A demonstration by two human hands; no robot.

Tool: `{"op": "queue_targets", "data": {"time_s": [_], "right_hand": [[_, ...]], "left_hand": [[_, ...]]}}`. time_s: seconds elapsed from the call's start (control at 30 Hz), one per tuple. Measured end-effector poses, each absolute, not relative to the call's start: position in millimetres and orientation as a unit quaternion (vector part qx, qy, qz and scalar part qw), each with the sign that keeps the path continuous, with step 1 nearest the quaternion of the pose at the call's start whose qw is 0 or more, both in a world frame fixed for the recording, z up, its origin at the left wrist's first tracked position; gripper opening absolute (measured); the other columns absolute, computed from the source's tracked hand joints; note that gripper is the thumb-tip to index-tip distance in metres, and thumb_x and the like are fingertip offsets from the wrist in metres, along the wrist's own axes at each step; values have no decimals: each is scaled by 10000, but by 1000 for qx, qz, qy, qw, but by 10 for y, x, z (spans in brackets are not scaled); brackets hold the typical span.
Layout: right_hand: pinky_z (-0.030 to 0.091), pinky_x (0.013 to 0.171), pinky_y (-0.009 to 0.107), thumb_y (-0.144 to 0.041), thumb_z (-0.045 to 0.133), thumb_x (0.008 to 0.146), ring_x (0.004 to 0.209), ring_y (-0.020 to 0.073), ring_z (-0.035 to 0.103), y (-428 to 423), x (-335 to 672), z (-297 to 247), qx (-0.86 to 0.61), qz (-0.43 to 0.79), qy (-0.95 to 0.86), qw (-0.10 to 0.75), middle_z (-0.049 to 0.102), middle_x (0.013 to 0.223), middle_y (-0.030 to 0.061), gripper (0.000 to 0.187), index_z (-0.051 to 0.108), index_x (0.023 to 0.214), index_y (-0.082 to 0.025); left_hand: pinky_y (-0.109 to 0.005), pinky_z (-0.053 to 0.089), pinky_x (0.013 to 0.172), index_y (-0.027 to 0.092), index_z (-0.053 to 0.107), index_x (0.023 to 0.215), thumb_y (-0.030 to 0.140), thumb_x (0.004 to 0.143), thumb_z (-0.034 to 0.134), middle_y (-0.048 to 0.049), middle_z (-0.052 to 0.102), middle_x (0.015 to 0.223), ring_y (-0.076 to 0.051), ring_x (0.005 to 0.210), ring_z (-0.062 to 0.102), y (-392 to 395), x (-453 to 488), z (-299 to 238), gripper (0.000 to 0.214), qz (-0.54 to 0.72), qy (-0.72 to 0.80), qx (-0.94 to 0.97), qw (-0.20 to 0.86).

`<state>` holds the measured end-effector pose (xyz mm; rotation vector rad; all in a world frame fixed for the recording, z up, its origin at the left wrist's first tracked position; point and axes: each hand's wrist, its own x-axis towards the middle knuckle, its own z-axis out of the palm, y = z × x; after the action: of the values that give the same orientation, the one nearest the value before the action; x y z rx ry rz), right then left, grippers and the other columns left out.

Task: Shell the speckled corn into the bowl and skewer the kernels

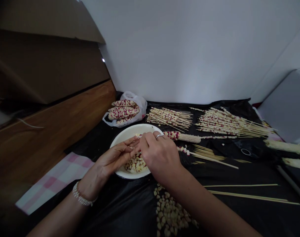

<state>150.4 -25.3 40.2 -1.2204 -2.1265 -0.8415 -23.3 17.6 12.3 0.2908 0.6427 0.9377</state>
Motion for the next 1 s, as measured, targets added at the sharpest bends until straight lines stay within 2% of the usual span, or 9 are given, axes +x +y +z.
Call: {"op": "queue_targets", "data": {"time_s": [0.1, 0.2, 0.37, 0.5, 0.57, 0.63, 0.7, 0.8, 1.0], "right_hand": [[283, 563, 311, -66, 511, 839, 643, 181, 493, -254, 1507, 384, -448, -304, -794, 276, 594, 707, 44, 195, 681, 927, -101], [290, 567, 314, -72, 504, 842, 647, 187, 502, -256, 1509, 379, -448, -298, -795, 280, 600, 714, 46, 204, 683, 933, -103], [287, 563, 317, -84, 493, 855, 632, 185, 504, -270, 1504, 403, -452, -293, -793, 283, 593, 695, 35, 202, 688, 863, -133], [295, 567, 319, -39, 502, 814, 634, 186, 514, -288, 1516, 422, -458, -288, -794, 277, 601, 710, 30, 228, 692, 904, -127], [299, 572, 317, -25, 506, 796, 641, 185, 518, -292, 1522, 425, -457, -286, -796, 275, 606, 722, 31, 239, 692, 907, -127], [302, 580, 318, -26, 512, 790, 648, 185, 521, -289, 1524, 425, -455, -288, -796, 276, 607, 723, 31, 235, 692, 901, -127], [304, 585, 319, -35, 516, 793, 650, 186, 521, -282, 1525, 422, -456, -290, -795, 275, 603, 716, 30, 225, 690, 898, -130], [302, 583, 320, -35, 512, 793, 653, 185, 519, -273, 1528, 416, -459, -286, -795, 275, 602, 716, 31, 224, 685, 899, -131], [285, 568, 316, -38, 495, 798, 637, 175, 494, -273, 1523, 411, -456, -284, -799, 271, 602, 712, 31, 237, 674, 920, -134]], "left_hand": [[-250, 557, 873, 60, 483, 1315, -154, 759, 337, -176, 667, 1153, -194, 1018, 681, 176, -201, 155, 614, 448, 308, 120, 830], [-214, 586, 776, 25, 555, 1212, -91, 847, 361, -159, 713, 976, -174, 863, 720, 181, -167, 178, 428, 467, 322, 98, 818], [-163, 587, 606, 40, 629, 973, 108, 952, 413, -109, 709, 760, -120, 629, 699, 183, -175, 187, 228, 473, 358, 59, 803], [-94, 422, 349, 84, 600, 758, 247, 962, 442, 5, 566, 534, -31, 366, 505, 153, -231, 186, 304, 451, 306, 102, 832], [-97, 341, 304, 96, 602, 751, 258, 949, 476, 54, 463, 480, -13, 324, 408, 145, -241, 179, 286, 455, 280, 138, 834], [-101, 371, 341, 90, 635, 832, 226, 940, 497, 48, 476, 513, -20, 370, 442, 147, -230, 171, 222, 460, 278, 160, 828], [-105, 457, 438, 76, 654, 917, 131, 930, 489, 6, 567, 609, -33, 468, 532, 154, -204, 167, 175, 463, 295, 163, 820], [-131, 545, 622, 65, 670, 969, -30, 877, 456, -63, 673, 794, -66, 651, 638, 161, -173, 169, 252, 478, 325, 160, 800], [-154, 571, 694, 90, 687, 1022, -31, 845, 521, -78, 708, 851, -91, 725, 680, 164, -199, 151, 271, 493, 335, 183, 782]]}}
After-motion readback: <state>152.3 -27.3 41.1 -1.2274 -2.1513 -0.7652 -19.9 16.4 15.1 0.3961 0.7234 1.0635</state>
